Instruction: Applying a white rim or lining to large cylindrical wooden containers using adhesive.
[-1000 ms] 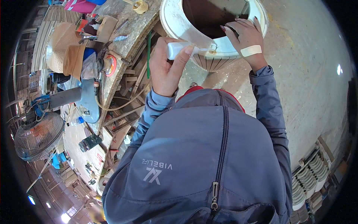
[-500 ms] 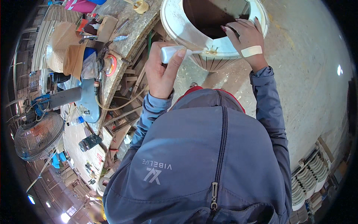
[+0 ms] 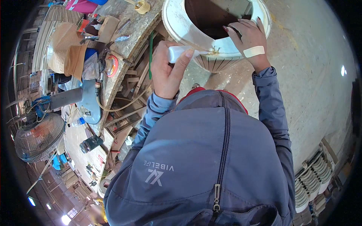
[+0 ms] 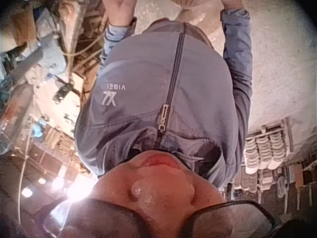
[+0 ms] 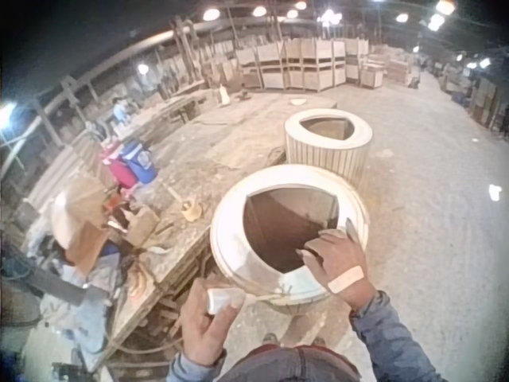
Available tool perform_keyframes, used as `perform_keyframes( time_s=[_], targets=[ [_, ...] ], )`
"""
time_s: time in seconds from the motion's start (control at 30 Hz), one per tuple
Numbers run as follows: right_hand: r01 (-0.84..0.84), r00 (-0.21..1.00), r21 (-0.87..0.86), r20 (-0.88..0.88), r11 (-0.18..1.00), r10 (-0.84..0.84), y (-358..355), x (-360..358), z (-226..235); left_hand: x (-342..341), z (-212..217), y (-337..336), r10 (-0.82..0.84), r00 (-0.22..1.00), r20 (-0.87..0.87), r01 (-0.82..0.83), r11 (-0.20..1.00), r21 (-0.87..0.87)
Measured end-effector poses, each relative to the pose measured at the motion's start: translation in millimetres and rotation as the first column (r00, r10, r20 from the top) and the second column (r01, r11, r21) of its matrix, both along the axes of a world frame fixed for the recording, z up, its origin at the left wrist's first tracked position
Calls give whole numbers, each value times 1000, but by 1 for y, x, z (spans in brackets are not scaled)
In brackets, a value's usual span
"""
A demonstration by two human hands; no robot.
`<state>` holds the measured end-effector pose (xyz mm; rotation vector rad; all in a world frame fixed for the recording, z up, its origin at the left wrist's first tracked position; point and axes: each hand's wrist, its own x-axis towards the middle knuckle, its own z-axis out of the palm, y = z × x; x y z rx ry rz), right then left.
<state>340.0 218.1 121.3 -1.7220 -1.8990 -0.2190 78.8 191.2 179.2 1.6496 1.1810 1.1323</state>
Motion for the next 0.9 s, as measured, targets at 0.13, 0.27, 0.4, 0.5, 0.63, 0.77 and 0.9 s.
perform_keyframes(
  time_s=[0.13,0.27,0.4,0.5,0.63,0.77,0.9],
  targets=[
    [-2,1000,1,-3,1000,2,0,0,0,9,3,0,-36,999,13,36,998,47],
    [0,1000,4,-13,1000,0,-1,-1,1,7,5,4,-18,999,-39,21,998,67],
    [-9,1000,-6,-27,1000,9,0,0,0,8,2,6,-10,1000,-4,10,998,57],
    [2,1000,-23,-19,1000,-3,0,0,2,10,0,10,-13,1000,9,13,997,81],
    [0,1000,-19,-17,1000,-1,-1,-1,2,11,-1,14,-1,1000,-22,3,996,91],
    [2,1000,-14,-16,1000,-2,-1,0,0,12,1,16,6,1000,-14,-5,997,78],
    [5,1000,-22,-20,1000,-6,0,-1,2,12,-5,19,0,1000,11,-1,997,80]
  ],
)
